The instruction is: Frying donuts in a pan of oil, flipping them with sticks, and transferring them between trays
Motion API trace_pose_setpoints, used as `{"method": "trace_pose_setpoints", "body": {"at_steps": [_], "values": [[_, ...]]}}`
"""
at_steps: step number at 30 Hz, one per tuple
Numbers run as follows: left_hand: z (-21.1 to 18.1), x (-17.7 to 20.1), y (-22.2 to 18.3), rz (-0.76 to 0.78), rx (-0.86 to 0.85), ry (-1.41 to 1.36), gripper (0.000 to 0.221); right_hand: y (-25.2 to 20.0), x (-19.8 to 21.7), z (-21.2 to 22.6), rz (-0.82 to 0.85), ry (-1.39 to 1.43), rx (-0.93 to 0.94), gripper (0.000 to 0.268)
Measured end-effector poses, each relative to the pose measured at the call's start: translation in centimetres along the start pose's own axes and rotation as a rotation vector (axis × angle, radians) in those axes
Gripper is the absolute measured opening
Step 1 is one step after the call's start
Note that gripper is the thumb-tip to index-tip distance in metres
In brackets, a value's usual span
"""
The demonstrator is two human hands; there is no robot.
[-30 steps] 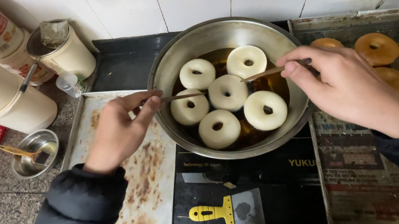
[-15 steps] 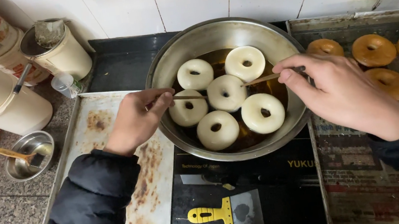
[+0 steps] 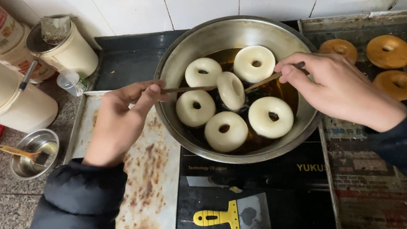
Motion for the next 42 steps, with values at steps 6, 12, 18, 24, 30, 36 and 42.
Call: {"method": "trace_pose_setpoints", "body": {"at_steps": [6,12,18,24,30,36,42], "values": [[-2.3,-0.6,-0.2,0.033,-0.075,0.049,0.034,1.0,-0.5,-1.1,0.014,0.033,-0.097,0.035],[-0.4,-2.6,0.4,0.096,-0.084,0.044,0.033,0.3,1.0,-2.1,-0.023,0.030,-0.057,0.036],[-0.6,-4.2,0.2,0.165,-0.026,0.033,0.035,-0.8,2.6,-3.0,-0.036,-0.032,-0.168,0.038],[-1.7,-3.0,0.1,0.111,-0.072,0.041,0.035,-0.6,2.6,-3.4,-0.027,-0.063,-0.196,0.035],[-1.5,-0.7,-0.4,0.048,-0.090,0.117,0.035,-1.0,3.1,-3.3,-0.041,-0.064,-0.108,0.040],[-5.3,1.0,-2.9,-0.050,-0.226,0.190,0.042,-1.3,4.8,-2.2,-0.105,-0.158,-0.123,0.036],[-13.3,0.4,-7.7,-0.147,-0.734,0.351,0.030,-3.2,6.8,0.9,-0.274,-0.122,0.000,0.035]]}}
Point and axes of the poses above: each hand's wrist, its own y-axis towards the middle knuckle, its own x-axis out of the back of the hand, z = x × y, the point moved 7 cm from there along y, towards the middle knuckle, and after that the axes turned 7 degrees about -y, right-handed, at the moved point
